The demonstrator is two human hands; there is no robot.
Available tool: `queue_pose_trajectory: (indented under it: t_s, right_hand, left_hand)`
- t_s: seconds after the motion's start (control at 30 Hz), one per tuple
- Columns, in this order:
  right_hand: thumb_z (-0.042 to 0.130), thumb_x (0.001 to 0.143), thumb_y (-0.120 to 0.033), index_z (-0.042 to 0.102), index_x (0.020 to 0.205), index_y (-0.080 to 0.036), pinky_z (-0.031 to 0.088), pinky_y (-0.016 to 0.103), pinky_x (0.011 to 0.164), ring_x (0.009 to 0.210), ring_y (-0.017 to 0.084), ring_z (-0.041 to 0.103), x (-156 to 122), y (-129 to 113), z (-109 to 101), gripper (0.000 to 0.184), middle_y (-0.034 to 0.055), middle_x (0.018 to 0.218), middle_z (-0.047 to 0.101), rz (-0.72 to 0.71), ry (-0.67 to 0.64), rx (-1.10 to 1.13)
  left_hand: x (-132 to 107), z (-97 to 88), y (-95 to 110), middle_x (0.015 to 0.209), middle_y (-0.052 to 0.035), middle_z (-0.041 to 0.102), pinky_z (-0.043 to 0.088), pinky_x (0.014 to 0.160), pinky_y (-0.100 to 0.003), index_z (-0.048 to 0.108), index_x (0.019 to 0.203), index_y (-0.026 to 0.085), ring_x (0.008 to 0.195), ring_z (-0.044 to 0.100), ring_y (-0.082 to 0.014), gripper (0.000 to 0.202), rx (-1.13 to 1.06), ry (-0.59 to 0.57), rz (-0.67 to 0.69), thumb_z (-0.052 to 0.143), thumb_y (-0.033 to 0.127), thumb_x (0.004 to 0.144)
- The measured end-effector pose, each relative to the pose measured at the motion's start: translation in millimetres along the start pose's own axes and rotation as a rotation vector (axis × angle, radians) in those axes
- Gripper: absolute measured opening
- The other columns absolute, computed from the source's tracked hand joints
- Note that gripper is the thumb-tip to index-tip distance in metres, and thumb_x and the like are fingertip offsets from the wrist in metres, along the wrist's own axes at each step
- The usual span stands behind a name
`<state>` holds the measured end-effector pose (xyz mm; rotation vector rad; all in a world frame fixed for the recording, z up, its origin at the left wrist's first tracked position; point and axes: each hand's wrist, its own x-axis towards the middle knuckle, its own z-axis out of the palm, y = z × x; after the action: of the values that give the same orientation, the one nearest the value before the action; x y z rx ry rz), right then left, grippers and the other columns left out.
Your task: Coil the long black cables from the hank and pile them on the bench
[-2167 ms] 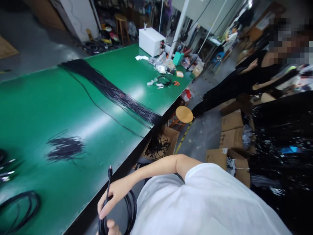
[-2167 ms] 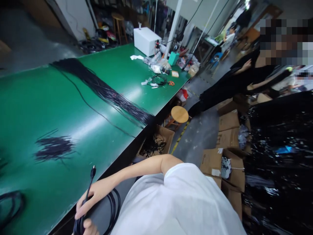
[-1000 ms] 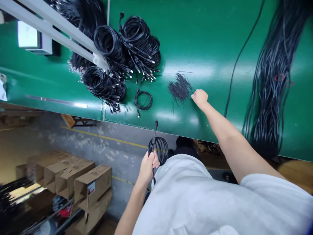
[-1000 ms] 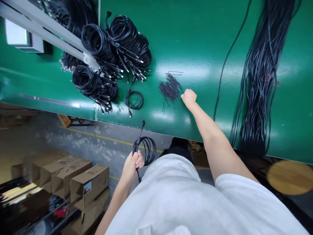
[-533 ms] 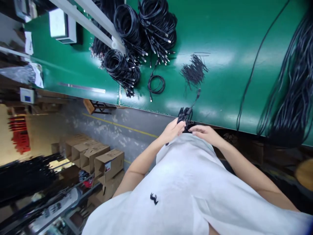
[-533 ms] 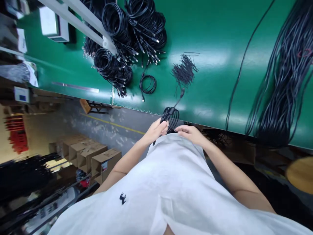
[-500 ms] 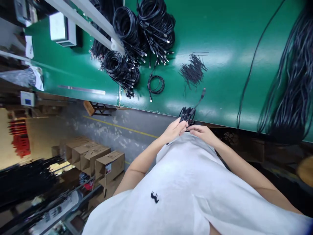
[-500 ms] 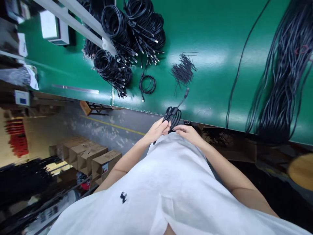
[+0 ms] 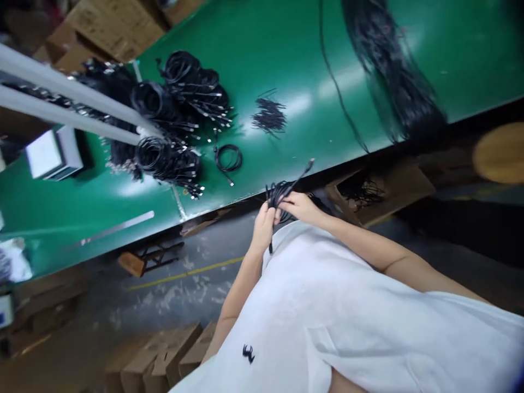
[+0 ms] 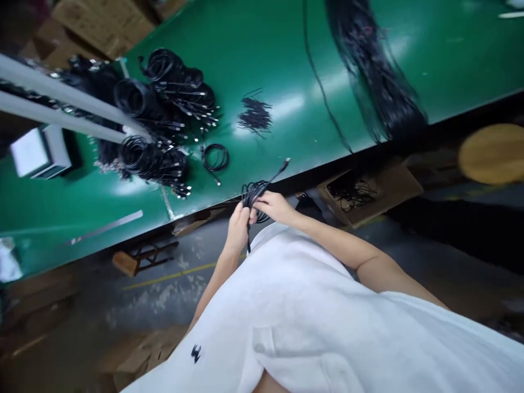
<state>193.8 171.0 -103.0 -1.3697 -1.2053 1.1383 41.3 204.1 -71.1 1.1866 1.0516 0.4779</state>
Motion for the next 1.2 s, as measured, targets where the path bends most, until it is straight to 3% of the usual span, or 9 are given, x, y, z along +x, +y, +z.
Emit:
queue_pose_trajectory:
  t_s: [0.13,0.23,0.4,0.53,0.67,0.77,1.0,1.1,1.2]
  right_hand:
    - [0.047,0.097,-0.02,0.069,0.093,-0.013,0.046,0.028,0.079,0.088,0.017,0.06,-24,-6,26,0.024,0.0086,0.094,0.066,-0.153,-0.004,-0.49]
    - [0.034,0.1,-0.017,0.067,0.095,-0.01,0.044,0.035,0.073,0.087,0.022,0.057,-37,-14,32,0.035,0.013,0.093,0.064,-0.326,-0.124,-0.891]
    - [0.023,0.1,-0.008,0.064,0.116,-0.012,0.04,0.037,0.096,0.121,0.023,0.049,-39,-33,35,0.044,0.0135,0.128,0.058,-0.648,-0.325,-1.112]
    - [0.027,0.104,-0.026,0.067,0.104,-0.015,0.041,0.037,0.09,0.102,0.023,0.055,-34,-46,39,0.042,0.0118,0.109,0.065,-0.647,-0.461,-1.171]
    - [0.032,0.104,-0.032,0.064,0.108,-0.014,0.04,0.038,0.084,0.097,0.023,0.055,-34,-50,43,0.037,0.0131,0.111,0.063,-0.644,-0.461,-1.167]
    - [0.036,0.103,-0.029,0.063,0.113,-0.012,0.038,0.036,0.083,0.1,0.023,0.055,-32,-46,44,0.034,0.0136,0.113,0.063,-0.629,-0.463,-1.177]
    - [0.029,0.105,-0.032,0.068,0.105,-0.008,0.041,0.036,0.084,0.1,0.024,0.059,-24,-48,28,0.046,0.0163,0.11,0.065,-0.643,-0.48,-1.309]
    - [0.034,0.102,-0.02,0.072,0.1,-0.012,0.043,0.036,0.08,0.096,0.023,0.061,-25,-57,24,0.039,0.0137,0.108,0.067,-0.651,-0.516,-1.402]
    - [0.036,0.094,-0.004,0.073,0.092,-0.013,0.043,0.036,0.072,0.093,0.024,0.063,-23,-55,27,0.037,0.0138,0.104,0.07,-0.563,-0.495,-1.406]
  left_hand:
    - [-16,-22.2,-16,0.071,0.0029,0.048,0.034,0.062,-0.023,0.051,0.086,0.019,0.061,0.04,-0.0095,0.026,0.176,0.028,0.061,0.048,0.044,0.094]
    - [-22,-29.2,-24,0.069,0.0027,0.052,0.036,0.064,-0.023,0.053,0.085,0.02,0.064,0.045,-0.011,0.022,0.359,0.04,0.022,0.054,0.04,0.091]
    - [-29,-43.7,-28,0.069,0.0007,0.057,0.039,0.065,-0.025,0.062,0.085,0.017,0.066,0.049,-0.0134,0.025,0.394,-0.054,-0.062,0.063,0.042,0.082]
    - [-34,-61.4,-33,0.072,0.0002,0.059,0.042,0.069,-0.025,0.065,0.081,0.015,0.07,0.05,-0.0129,0.031,0.279,-0.216,-0.112,0.07,0.046,0.076]
    - [-33,-70.3,-36,0.065,0.0024,0.054,0.041,0.065,-0.023,0.06,0.071,0.016,0.064,0.046,-0.0106,0.037,0.168,-0.226,-0.129,0.077,0.049,0.069]
    - [-30,-66.9,-35,0.06,0.0027,0.052,0.04,0.061,-0.023,0.055,0.061,0.015,0.062,0.045,-0.0101,0.043,0.159,-0.206,-0.162,0.082,0.049,0.063]
    - [-16,-45.0,-21,0.055,0.004,0.054,0.043,0.06,-0.024,0.063,0.073,0.015,0.057,0.05,-0.0106,0.037,0.134,-0.194,-0.223,0.082,0.044,0.061]
    - [-9,-38.6,-17,0.061,0.0006,0.061,0.048,0.062,-0.027,0.063,0.07,0.015,0.062,0.059,-0.0152,0.035,0.187,-0.199,-0.255,0.082,0.041,0.058]
    - [-2,-33.9,-18,0.076,-0.0036,0.071,0.054,0.07,-0.033,0.069,0.081,0.016,0.08,0.067,-0.0237,0.032,0.201,-0.226,-0.314,0.08,0.037,0.059]
